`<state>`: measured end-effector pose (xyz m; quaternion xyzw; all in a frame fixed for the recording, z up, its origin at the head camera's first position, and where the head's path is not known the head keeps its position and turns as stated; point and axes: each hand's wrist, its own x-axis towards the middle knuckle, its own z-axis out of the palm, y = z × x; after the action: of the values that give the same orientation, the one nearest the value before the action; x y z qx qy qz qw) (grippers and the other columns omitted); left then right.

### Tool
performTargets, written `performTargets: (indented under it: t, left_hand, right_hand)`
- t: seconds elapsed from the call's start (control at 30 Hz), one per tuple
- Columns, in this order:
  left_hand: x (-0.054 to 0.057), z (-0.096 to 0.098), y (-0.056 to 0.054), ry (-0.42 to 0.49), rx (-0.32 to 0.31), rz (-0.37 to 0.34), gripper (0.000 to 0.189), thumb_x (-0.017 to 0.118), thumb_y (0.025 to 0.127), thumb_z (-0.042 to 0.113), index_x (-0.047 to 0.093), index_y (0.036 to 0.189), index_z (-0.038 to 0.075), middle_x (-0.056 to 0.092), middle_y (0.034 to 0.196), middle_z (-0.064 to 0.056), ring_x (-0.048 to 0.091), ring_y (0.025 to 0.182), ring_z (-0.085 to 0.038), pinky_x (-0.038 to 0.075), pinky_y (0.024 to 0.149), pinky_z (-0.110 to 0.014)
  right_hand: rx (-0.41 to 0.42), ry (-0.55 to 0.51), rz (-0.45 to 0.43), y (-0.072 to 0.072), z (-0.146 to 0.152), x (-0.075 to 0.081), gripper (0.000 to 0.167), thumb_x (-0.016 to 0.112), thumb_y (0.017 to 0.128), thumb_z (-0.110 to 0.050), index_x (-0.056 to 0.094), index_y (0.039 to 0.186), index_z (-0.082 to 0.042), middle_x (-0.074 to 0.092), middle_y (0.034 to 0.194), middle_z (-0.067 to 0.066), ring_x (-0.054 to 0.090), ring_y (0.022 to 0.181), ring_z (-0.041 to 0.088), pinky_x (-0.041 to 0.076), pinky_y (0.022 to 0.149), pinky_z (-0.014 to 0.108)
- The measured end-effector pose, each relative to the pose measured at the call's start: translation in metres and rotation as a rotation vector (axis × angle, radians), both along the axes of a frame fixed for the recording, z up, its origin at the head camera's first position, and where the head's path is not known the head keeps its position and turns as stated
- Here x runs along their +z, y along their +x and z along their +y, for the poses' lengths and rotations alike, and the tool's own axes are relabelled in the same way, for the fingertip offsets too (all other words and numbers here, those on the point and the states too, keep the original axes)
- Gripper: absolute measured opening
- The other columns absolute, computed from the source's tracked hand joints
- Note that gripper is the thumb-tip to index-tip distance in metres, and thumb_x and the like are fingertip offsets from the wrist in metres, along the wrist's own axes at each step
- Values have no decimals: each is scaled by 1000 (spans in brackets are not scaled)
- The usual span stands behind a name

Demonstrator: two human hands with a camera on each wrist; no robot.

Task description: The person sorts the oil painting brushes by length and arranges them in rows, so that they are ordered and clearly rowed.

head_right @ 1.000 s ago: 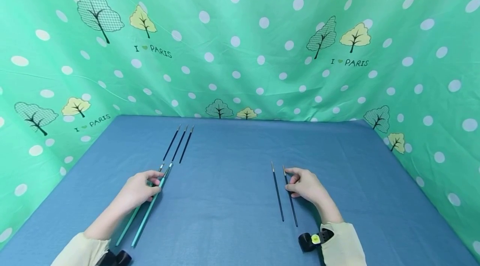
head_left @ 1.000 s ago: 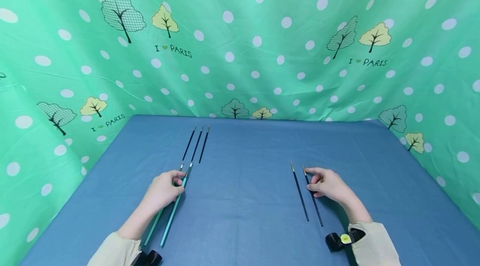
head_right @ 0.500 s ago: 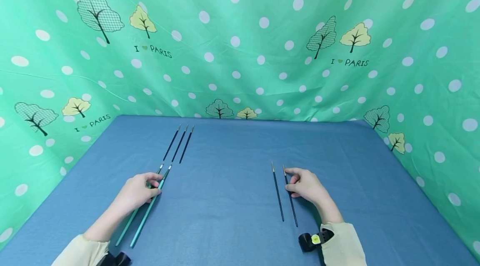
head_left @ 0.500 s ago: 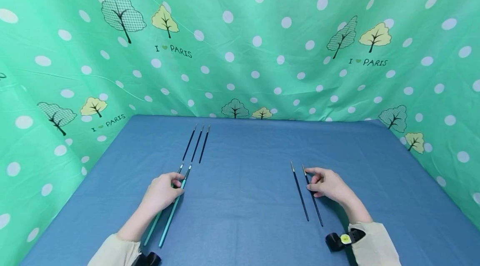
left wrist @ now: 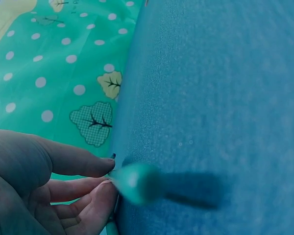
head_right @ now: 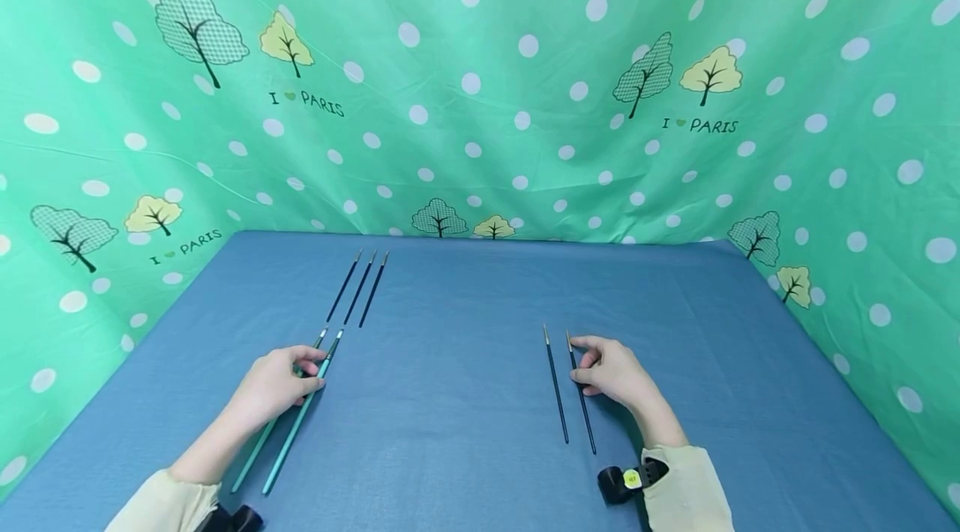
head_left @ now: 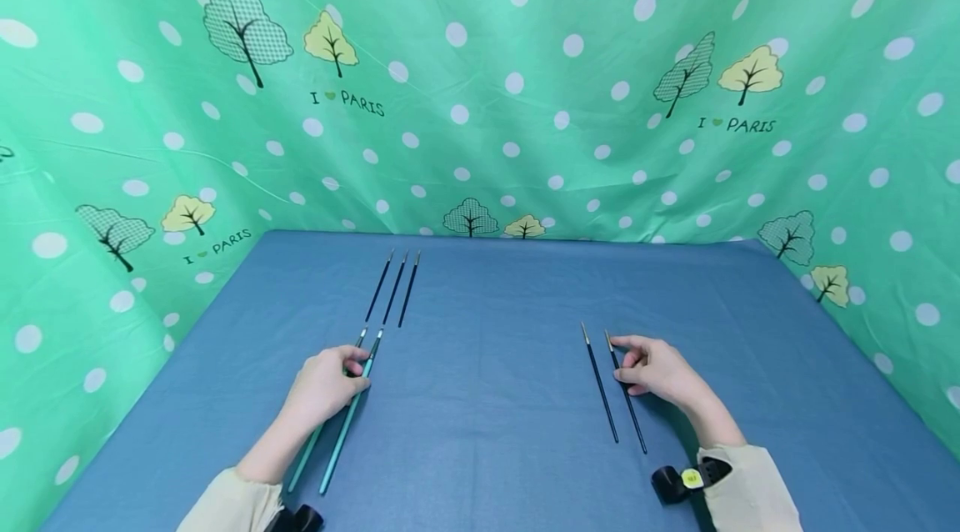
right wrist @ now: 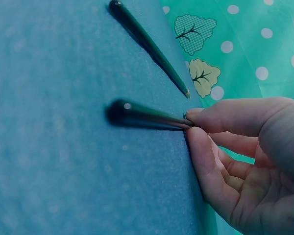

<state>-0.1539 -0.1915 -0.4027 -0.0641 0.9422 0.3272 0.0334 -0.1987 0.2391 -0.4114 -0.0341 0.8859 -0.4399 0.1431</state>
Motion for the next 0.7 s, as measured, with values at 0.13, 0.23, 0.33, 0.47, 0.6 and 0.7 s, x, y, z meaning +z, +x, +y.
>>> performTargets:
  t: [0.13, 0.23, 0.33, 0.47, 0.6, 0.7]
  left_hand:
    - [0, 0, 1, 3, 8, -2, 36, 67, 77, 7, 61, 112, 1, 59, 81, -2, 51, 57, -11, 42, 51, -26]
    - [0, 0, 1, 21, 16, -9, 35, 67, 78, 6, 61, 112, 1, 58, 81, -2, 53, 57, -10, 44, 51, -26]
    - [0, 0, 1, 42, 24, -16, 34, 66, 78, 5, 61, 112, 1, 58, 80, -3, 55, 56, -9, 46, 50, -26]
    - [0, 0, 2, 42, 30, -16, 33, 66, 78, 5, 61, 111, 1, 58, 80, -3, 55, 56, -9, 46, 50, -26]
    - [0, 0, 1, 33, 25, 2, 31, 65, 78, 6, 62, 109, 1, 59, 79, -2, 54, 55, -9, 45, 49, -26]
    - [3, 2, 1, 24, 13, 27, 30, 63, 79, 8, 62, 108, 2, 60, 79, -1, 54, 53, -9, 43, 48, -26]
  right_hand:
    - [3, -2, 1, 0, 0, 0, 58, 64, 81, -3, 42, 133, 3, 52, 80, 9, 55, 65, 17, 54, 58, 30]
    - [4, -1, 6, 0, 0, 0, 58, 64, 80, -3, 42, 133, 3, 51, 80, 9, 54, 65, 17, 54, 57, 29]
    - [4, 0, 7, 1, 0, 0, 57, 64, 80, -3, 42, 133, 3, 51, 80, 9, 54, 65, 17, 54, 57, 29]
    - [5, -6, 3, 1, 0, 0, 58, 64, 81, -3, 41, 133, 3, 51, 80, 9, 55, 66, 17, 54, 58, 30]
    - [8, -10, 2, 1, 0, 0, 58, 64, 81, -4, 41, 134, 3, 51, 81, 9, 55, 66, 17, 54, 58, 30]
    - [6, -4, 2, 1, 1, 0, 58, 65, 81, -4, 41, 133, 3, 52, 81, 9, 55, 66, 18, 54, 58, 30]
